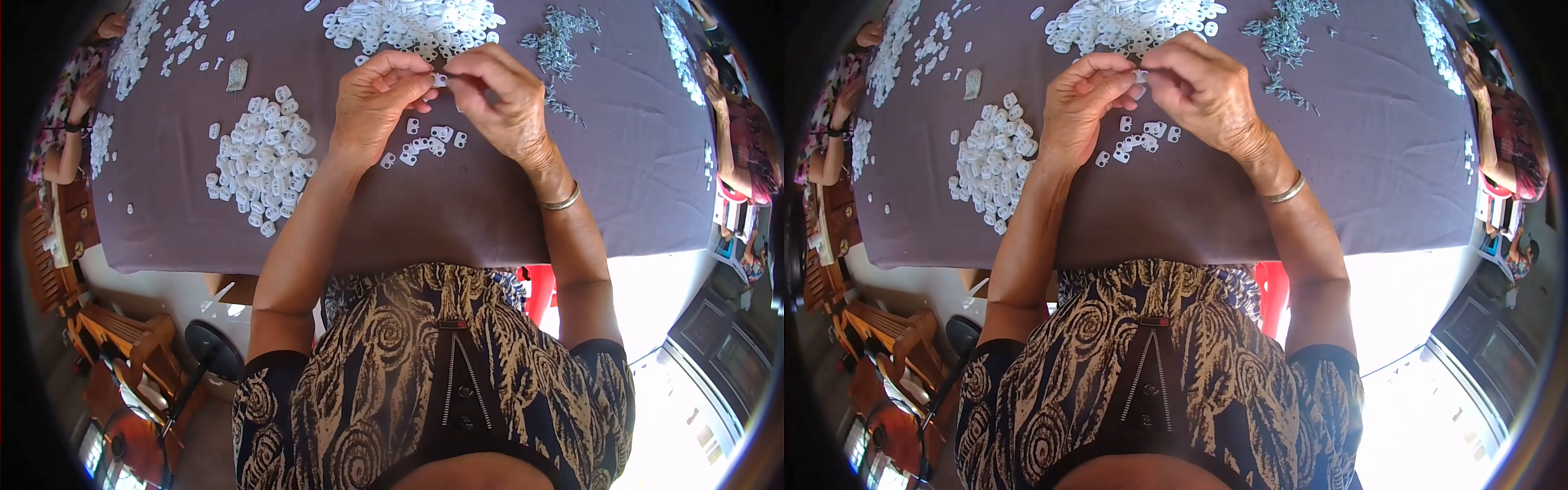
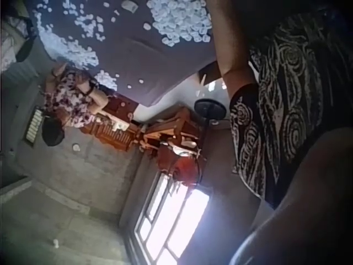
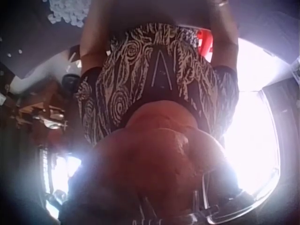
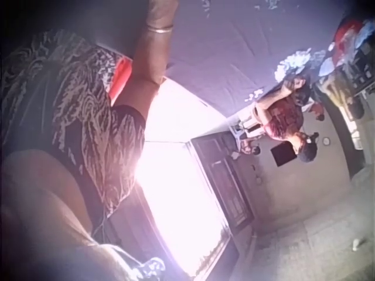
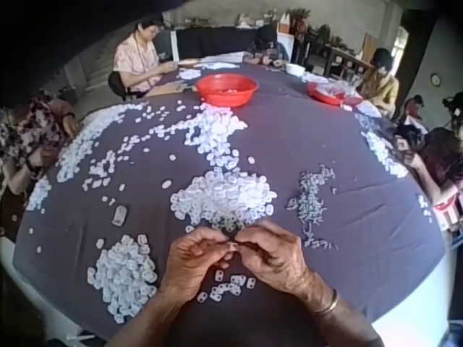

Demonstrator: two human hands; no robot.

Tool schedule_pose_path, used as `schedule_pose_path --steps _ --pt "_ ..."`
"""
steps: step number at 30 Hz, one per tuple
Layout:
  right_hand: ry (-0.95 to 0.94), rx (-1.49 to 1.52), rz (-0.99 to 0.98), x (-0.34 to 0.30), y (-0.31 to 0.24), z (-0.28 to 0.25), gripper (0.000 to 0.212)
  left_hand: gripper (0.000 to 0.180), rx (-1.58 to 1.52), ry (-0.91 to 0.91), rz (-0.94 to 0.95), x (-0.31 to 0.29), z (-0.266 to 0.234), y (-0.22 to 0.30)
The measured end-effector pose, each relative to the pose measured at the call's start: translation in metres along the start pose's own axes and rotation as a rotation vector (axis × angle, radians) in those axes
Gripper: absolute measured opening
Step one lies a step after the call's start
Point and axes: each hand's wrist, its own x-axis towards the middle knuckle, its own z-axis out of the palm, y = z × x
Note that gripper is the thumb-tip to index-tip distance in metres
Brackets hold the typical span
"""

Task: The person assembles plastic cord lock fasteners by hand at a table, fitting the plastic components together and placing the assembled pieces into piles on the table.

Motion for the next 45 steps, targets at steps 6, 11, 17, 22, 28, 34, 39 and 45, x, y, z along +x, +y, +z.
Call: schedule_pose_path --steps 6,11,17,22,28,34,39,45 --pt "-0.106 0.266 0.276 -0.004 0.014 -0.001 0.009 0.012 0.182 0.032 0.195 -0.001 0.008 -0.003" --pt "-0.092 0.325 0.431 -0.006 0.011 0.004 0.006 0.013 0.227 0.032 0.206 -0.004 0.011 -0.002" --pt "-0.108 0.469 0.533 -0.005 0.008 0.005 0.006 0.018 0.257 0.035 0.2 -0.004 0.009 -0.007" --pt "-0.11 0.442 0.551 -0.006 0.008 0.005 0.005 0.021 0.218 0.023 0.179 -0.003 0.008 -0.006" --pt "-0.02 0.475 0.353 -0.009 0.016 0.015 0.004 0.023 0.206 0.006 0.197 0.0 0.008 -0.006" --pt "-0.01 0.171 0.315 -0.003 0.012 -0.033 0.01 0.024 0.269 0.09 0.212 -0.001 0.003 -0.005" --pt "0.008 -0.177 0.529 -0.048 0.044 -0.128 0.007 0.021 0.263 0.096 0.211 0.0 0.006 -0.008" --pt "-0.137 -0.365 0.598 -0.078 0.055 -0.149 0.011 0.019 0.256 0.093 0.241 0.001 0.002 -0.012"
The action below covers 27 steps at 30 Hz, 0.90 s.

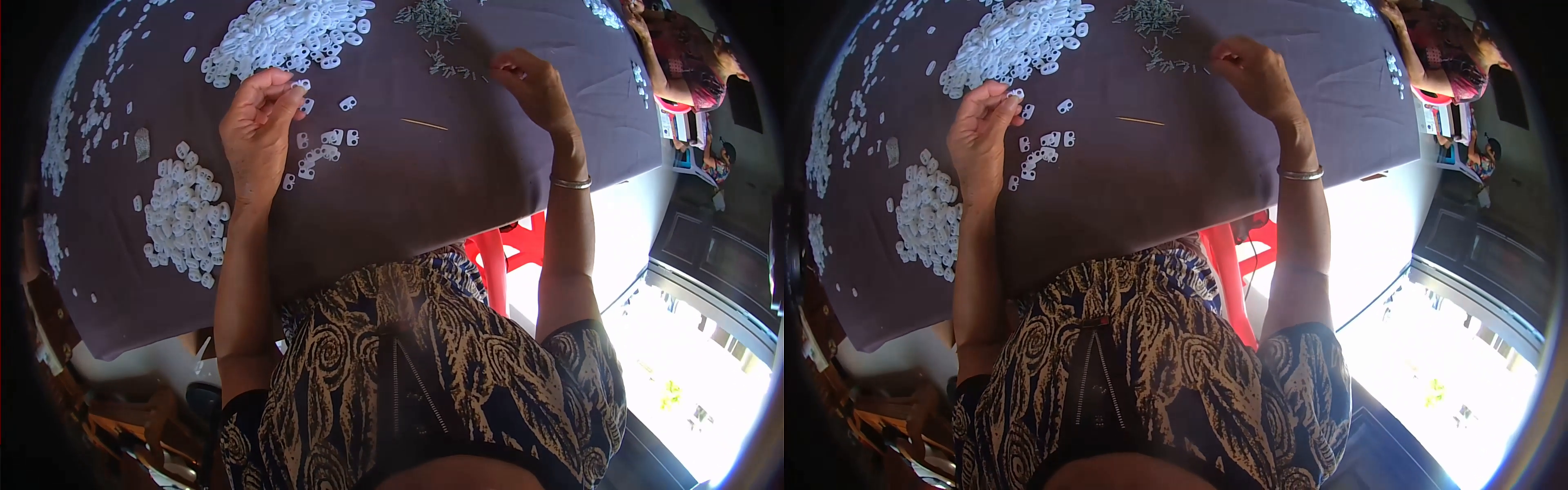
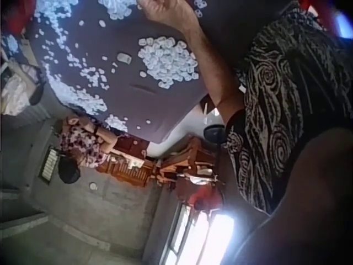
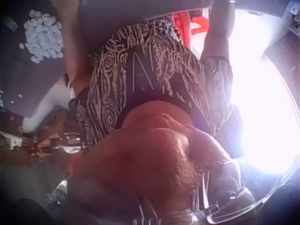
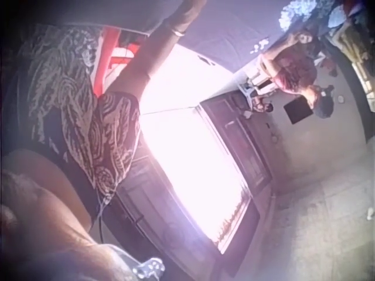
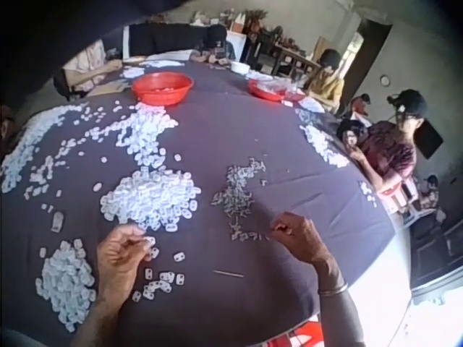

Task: The person assembles plastic cord lock fasteners by hand at a table, fitting the plastic components together and placing the assembled pieces into piles on the table.

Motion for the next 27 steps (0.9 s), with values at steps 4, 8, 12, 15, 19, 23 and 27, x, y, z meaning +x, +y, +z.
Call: schedule_pose_path --steps 4,8,12,15,19,23,27 --pt "-0.113 -0.041 -0.021 0.005 -0.004 0.008 0.014 0.019 -0.001 0.006 -0.008 0.0 -0.002 -0.003" --pt "-0.101 -0.094 -0.037 0.01 0.003 0.005 0.012 0.019 -0.045 -0.016 0.015 0.0 0.004 -0.002" --pt "-0.012 0.134 -0.033 0.025 -0.026 0.007 0.007 0.02 -0.054 0.006 -0.02 0.0 0.008 0.0" --pt "-0.09 0.616 -0.072 0.035 -0.096 0.039 0.005 0.02 -0.064 0.011 -0.022 -0.004 0.003 0.001" --pt "-0.209 0.739 -0.084 0.053 -0.129 0.077 0.008 0.019 -0.051 0.015 -0.043 -0.001 0.006 0.002" --pt "-0.304 0.85 -0.141 0.068 -0.129 0.107 0.011 0.02 -0.024 0.037 -0.063 0.001 0.005 0.004" --pt "-0.33 0.834 -0.113 0.069 -0.13 0.117 0.015 0.023 0.037 0.054 -0.098 0.001 0.003 0.002"
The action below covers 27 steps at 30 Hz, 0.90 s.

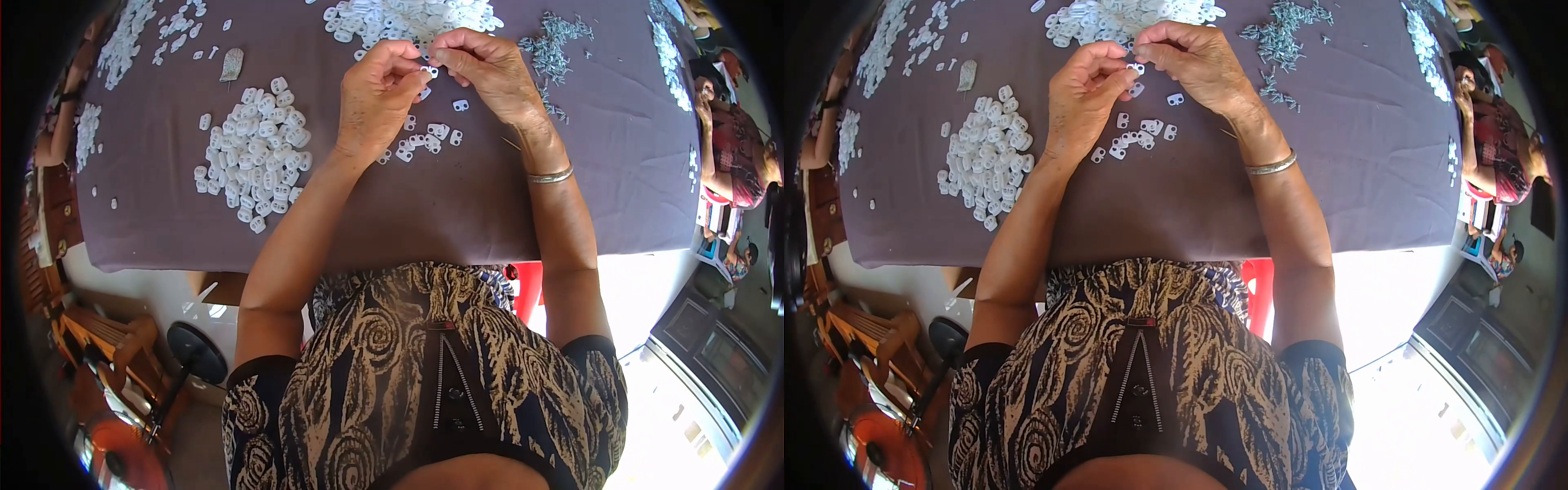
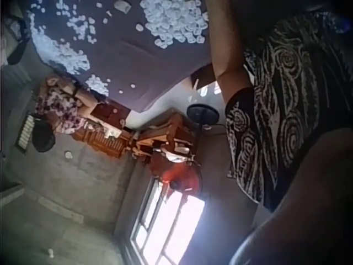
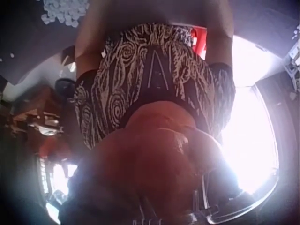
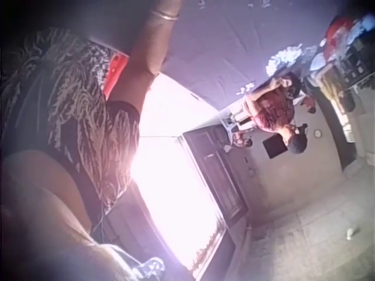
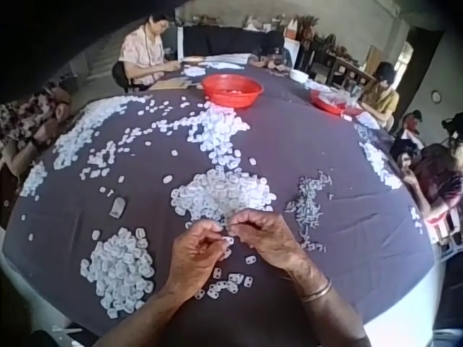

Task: The person assembles plastic cord lock fasteners by hand at a table, fitting the plastic components together and placing the assembled pieces into piles on the table.

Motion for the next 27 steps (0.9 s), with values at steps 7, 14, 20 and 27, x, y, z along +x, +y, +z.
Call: schedule_pose_path --steps 7,14,20,27 --pt "0.023 0.029 0.04 -0.0028 0.0049 0.0046 0.018 0.029 0.069 -0.038 -0.018 0.0001 -0.0001 -0.0022" --pt "0.005 0.017 0.035 -0.0059 0.0054 0.0049 0.019 0.029 0.077 0.008 0.011 -0.0019 0.0027 -0.0046" --pt "0.002 -0.019 0.024 -0.006 0.0025 0.0065 0.02 0.03 0.077 0.006 0.026 -0.0015 0.0023 -0.0052" --pt "-0.004 -0.152 -0.02 -0.0067 0.0057 0.0062 0.021 0.031 0.104 0.035 0.024 -0.0025 0.0046 -0.0041"
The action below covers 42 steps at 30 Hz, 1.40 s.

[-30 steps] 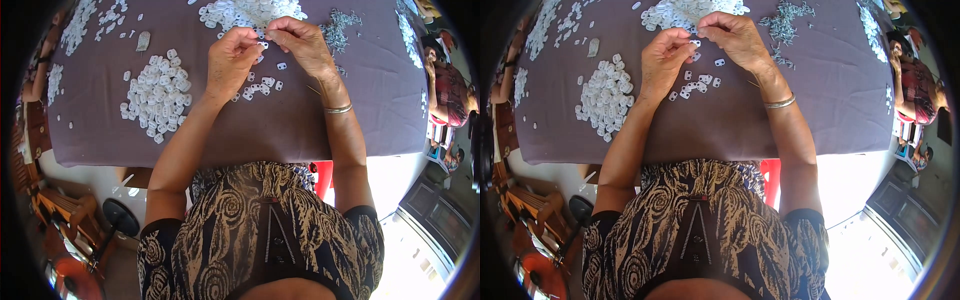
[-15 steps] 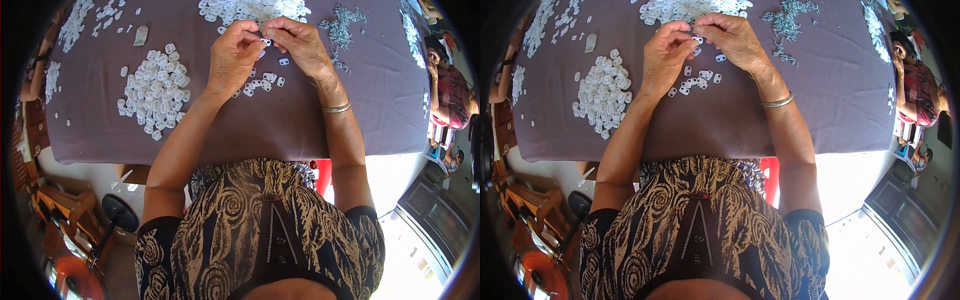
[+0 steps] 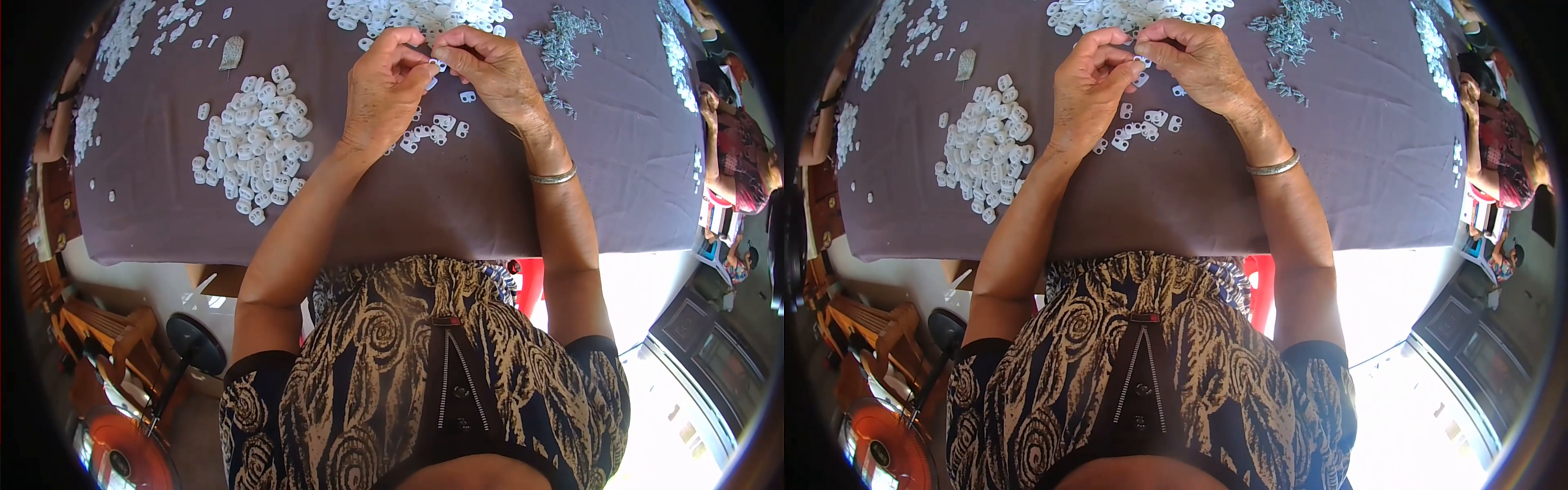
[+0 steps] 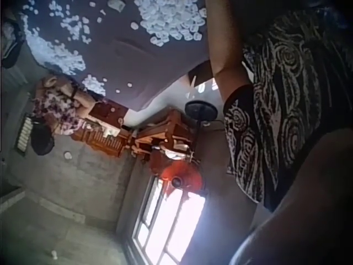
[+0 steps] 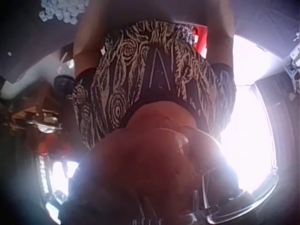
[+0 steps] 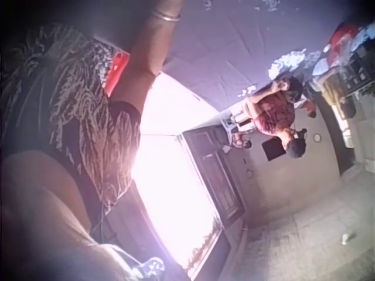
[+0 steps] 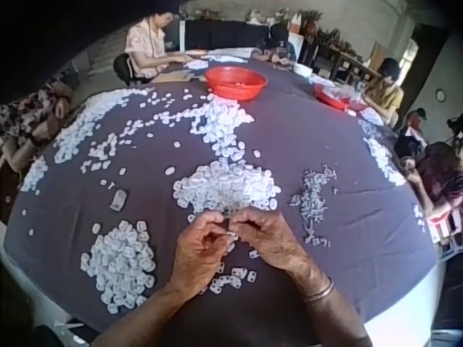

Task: The person assembles plastic cord lock fasteners by hand at a table, fitting the plastic components together and placing the assembled pieces into piles on the table.

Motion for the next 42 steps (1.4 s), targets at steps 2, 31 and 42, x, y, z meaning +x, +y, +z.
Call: schedule_pose_path --steps 2,31,42 --pt "0.002 -0.021 -0.007 0.0 -0.002 0.0 0.021 0.031 -0.005 0.005 0.0 0.0 0.0 -0.001" --pt "0.078 0.077 0.107 -0.003 -0.028 -0.031 0.018 0.029 -0.074 -0.017 0.028 0.004 -0.003 -0.001" --pt "0.095 -0.441 -0.035 -0.001 0.001 -0.038 0.01 0.028 -0.033 -0.017 -0.001 0.003 -0.004 0.0"
